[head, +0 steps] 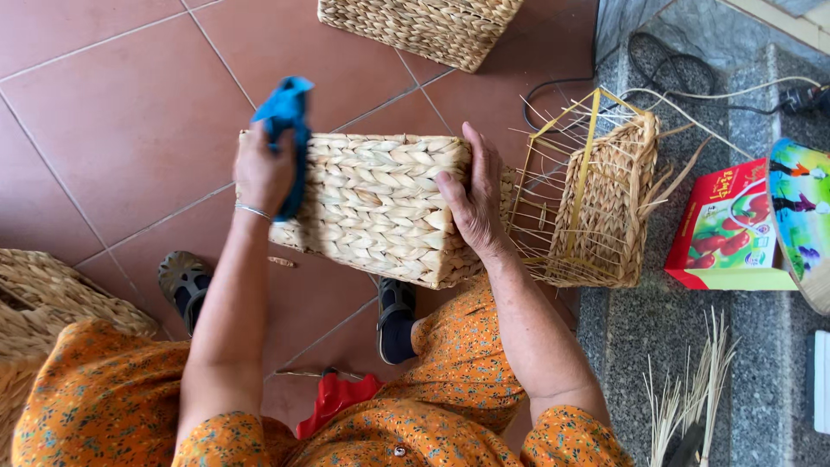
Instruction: The person sits on a tiled floor and wipes woven baskets with a blue cloth. They rotate each basket to clean all sides and the interior, handling multiple baskets one at a time.
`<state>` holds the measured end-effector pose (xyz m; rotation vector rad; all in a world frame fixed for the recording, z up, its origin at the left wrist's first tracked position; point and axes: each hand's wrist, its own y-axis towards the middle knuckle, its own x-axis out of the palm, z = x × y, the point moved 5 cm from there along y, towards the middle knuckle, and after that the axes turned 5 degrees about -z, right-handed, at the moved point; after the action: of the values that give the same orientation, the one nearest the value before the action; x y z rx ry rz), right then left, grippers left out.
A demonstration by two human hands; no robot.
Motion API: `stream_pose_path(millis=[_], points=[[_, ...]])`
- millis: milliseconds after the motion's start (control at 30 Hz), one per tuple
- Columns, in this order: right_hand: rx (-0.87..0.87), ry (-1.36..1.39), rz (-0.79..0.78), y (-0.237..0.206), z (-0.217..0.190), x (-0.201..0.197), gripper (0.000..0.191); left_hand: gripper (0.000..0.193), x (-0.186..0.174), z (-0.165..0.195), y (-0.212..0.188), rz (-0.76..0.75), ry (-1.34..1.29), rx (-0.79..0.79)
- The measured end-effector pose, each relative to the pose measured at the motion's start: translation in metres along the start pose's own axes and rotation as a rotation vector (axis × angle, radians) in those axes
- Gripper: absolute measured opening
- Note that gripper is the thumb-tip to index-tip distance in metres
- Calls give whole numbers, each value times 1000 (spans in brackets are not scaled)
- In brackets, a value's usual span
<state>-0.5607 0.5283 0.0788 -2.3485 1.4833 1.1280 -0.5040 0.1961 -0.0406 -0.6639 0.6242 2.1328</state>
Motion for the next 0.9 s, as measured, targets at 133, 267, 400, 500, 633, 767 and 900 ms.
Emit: stream_pose_path(millis=[133,267,400,500,633,767,900], points=[[-20,-11,34,1,-5,1,76,44,-11,-89,-12,20,-38,-293],[-87,-5,32,7,-18,8,73,47,-21,-73,-47,29,-46,-344],[-43,-32,46,7,-21,14,73,42,-20,47,-82,-164,-442,-175],[-22,-31,54,0,-18,15,70,36,-27,141,-121,-367,-459,171],[-70,-76,58,-2,-11,12,64,40,-31,179,-123,-273,-394,394],[-50,-6,84,-3,2,2,69,32,-8,109,-71,-122,-226,235],[5,63,88,-6,14,-11,69,37,-3,-18,-27,-45,77,-135]])
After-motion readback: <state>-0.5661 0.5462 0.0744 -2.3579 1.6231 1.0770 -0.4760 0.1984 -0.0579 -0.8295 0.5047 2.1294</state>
